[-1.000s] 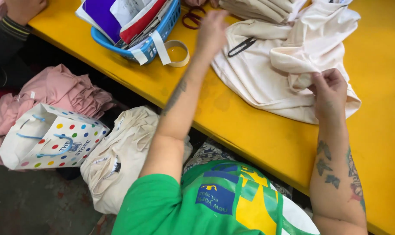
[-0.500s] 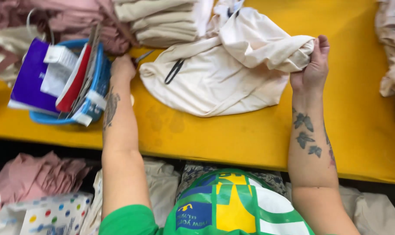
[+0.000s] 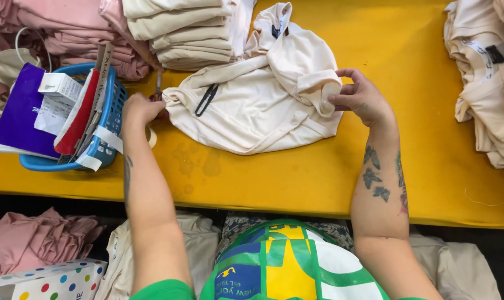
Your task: Trimming loose threads from shirts using scissors and then folding them neatly on a work table.
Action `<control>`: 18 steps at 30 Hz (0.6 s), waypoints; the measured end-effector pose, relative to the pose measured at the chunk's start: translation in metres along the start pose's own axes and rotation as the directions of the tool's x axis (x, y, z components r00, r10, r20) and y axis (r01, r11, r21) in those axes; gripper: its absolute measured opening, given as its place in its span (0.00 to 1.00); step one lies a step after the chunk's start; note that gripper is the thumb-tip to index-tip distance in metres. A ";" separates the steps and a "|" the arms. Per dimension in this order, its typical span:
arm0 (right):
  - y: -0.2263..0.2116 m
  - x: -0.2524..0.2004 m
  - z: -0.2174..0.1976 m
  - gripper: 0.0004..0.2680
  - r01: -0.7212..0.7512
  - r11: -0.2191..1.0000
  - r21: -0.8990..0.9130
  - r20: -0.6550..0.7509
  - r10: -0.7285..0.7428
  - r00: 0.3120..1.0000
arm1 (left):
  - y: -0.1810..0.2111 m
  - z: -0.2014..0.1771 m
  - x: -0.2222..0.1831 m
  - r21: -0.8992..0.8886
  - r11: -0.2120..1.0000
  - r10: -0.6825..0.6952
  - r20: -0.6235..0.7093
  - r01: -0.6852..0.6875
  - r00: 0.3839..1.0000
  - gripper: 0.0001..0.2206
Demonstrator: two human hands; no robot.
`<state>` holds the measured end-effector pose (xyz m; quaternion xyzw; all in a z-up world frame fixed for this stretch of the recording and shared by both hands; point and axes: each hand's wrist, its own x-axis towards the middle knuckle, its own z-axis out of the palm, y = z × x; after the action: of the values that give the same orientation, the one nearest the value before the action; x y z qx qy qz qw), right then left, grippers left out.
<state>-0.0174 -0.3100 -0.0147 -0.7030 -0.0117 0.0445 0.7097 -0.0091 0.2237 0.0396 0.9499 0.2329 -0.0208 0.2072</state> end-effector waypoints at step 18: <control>0.072 0.057 0.047 0.06 0.150 0.789 0.596 -0.208 -0.028 0.978 | 0.188 0.179 -0.088 -0.081 0.396 0.843 -0.363 -0.915 0.397 0.28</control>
<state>0.0327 -0.2579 -0.0885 -0.4373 0.0371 -0.0543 0.8969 0.0074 -0.0387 -0.0396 0.8824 -0.2837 0.2508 0.2793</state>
